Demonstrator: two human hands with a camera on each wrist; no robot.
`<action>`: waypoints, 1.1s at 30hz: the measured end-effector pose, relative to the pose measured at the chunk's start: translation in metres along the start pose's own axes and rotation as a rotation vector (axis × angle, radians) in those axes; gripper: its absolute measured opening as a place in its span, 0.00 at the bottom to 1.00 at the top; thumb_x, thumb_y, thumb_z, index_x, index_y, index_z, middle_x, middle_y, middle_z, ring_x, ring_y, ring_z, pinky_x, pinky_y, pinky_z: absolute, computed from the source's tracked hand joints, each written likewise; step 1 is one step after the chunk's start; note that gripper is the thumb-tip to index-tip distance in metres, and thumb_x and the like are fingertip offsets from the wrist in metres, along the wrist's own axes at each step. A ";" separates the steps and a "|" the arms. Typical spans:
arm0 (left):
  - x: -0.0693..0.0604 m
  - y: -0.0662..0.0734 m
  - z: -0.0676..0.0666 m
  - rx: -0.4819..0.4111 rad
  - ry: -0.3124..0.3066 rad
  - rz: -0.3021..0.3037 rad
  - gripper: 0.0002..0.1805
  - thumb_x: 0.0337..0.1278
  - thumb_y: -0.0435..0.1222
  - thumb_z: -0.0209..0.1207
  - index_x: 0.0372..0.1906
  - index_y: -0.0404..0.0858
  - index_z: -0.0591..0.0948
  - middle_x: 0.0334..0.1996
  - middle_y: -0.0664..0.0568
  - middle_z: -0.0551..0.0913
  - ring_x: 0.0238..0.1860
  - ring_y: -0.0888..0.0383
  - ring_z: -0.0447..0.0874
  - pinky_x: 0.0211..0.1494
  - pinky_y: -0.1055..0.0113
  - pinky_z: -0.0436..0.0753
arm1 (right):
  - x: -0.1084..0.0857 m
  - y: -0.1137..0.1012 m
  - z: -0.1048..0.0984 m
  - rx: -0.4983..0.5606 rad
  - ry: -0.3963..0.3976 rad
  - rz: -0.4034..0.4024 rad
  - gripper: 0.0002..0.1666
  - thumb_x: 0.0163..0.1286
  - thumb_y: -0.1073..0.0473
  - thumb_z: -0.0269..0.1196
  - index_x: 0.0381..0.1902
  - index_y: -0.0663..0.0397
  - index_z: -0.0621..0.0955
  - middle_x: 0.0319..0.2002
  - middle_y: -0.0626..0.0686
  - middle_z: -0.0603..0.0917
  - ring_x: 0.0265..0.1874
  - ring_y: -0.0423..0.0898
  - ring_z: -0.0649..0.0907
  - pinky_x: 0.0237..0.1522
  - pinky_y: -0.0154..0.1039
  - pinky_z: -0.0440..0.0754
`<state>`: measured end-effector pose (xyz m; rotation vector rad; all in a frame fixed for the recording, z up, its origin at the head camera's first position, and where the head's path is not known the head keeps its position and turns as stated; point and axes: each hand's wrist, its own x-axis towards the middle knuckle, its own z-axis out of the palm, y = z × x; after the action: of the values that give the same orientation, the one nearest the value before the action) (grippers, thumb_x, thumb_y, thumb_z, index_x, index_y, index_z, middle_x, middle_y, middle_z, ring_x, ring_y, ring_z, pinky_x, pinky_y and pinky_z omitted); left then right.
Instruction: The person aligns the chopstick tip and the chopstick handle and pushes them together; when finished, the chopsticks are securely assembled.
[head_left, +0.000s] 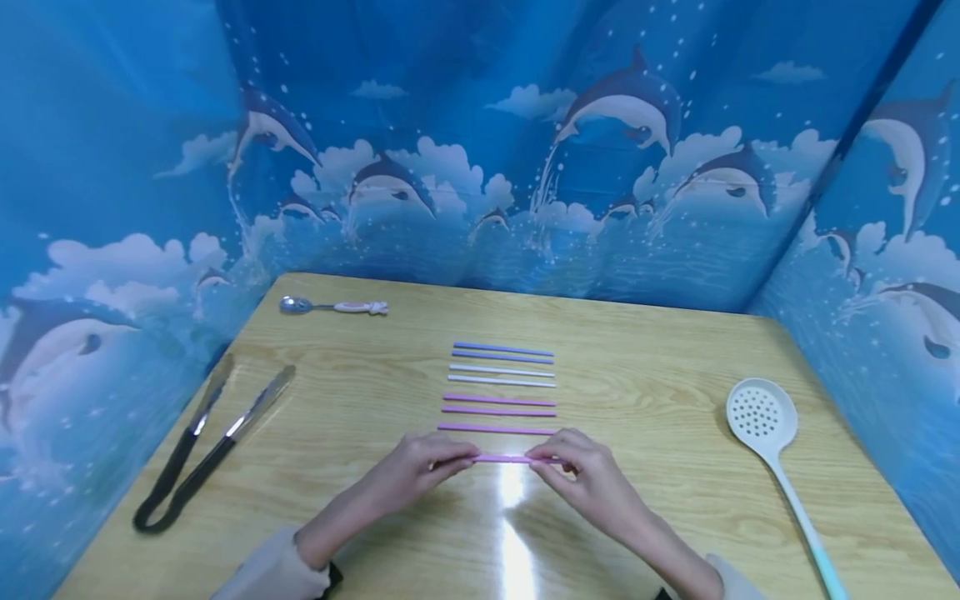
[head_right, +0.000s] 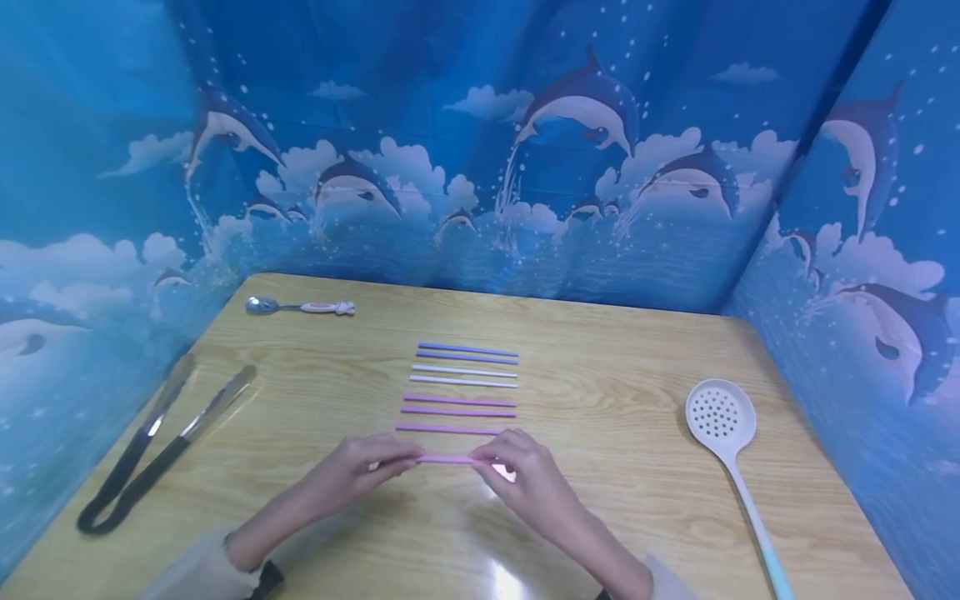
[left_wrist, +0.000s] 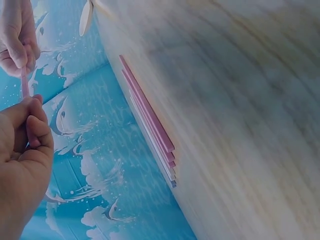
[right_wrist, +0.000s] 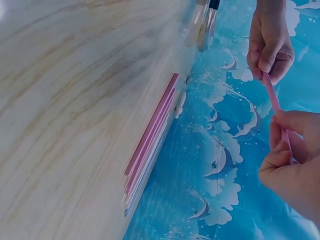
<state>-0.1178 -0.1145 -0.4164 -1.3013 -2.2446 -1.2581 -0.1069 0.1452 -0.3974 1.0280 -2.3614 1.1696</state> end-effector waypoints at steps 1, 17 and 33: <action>-0.001 0.000 0.000 -0.001 0.003 0.012 0.12 0.47 0.21 0.63 0.41 0.27 0.83 0.33 0.43 0.87 0.29 0.60 0.84 0.35 0.83 0.79 | 0.000 0.000 0.000 -0.003 0.000 -0.006 0.09 0.52 0.69 0.69 0.33 0.56 0.85 0.27 0.45 0.82 0.24 0.30 0.71 0.21 0.24 0.73; -0.001 -0.002 0.001 -0.020 -0.096 -0.177 0.10 0.57 0.26 0.59 0.43 0.28 0.83 0.34 0.44 0.87 0.24 0.66 0.79 0.27 0.81 0.77 | -0.003 0.008 0.004 0.024 -0.042 0.024 0.09 0.53 0.71 0.67 0.35 0.60 0.85 0.29 0.47 0.81 0.25 0.31 0.74 0.23 0.25 0.76; 0.000 -0.023 0.007 -0.015 -0.080 -0.421 0.10 0.59 0.30 0.59 0.43 0.31 0.83 0.33 0.46 0.87 0.31 0.63 0.82 0.36 0.75 0.82 | -0.006 0.037 0.007 -0.089 -0.047 0.171 0.10 0.51 0.72 0.70 0.32 0.58 0.86 0.30 0.46 0.81 0.30 0.40 0.80 0.34 0.32 0.82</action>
<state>-0.1350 -0.1142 -0.4336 -0.9229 -2.6674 -1.3732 -0.1296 0.1578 -0.4257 0.8474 -2.5552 1.0970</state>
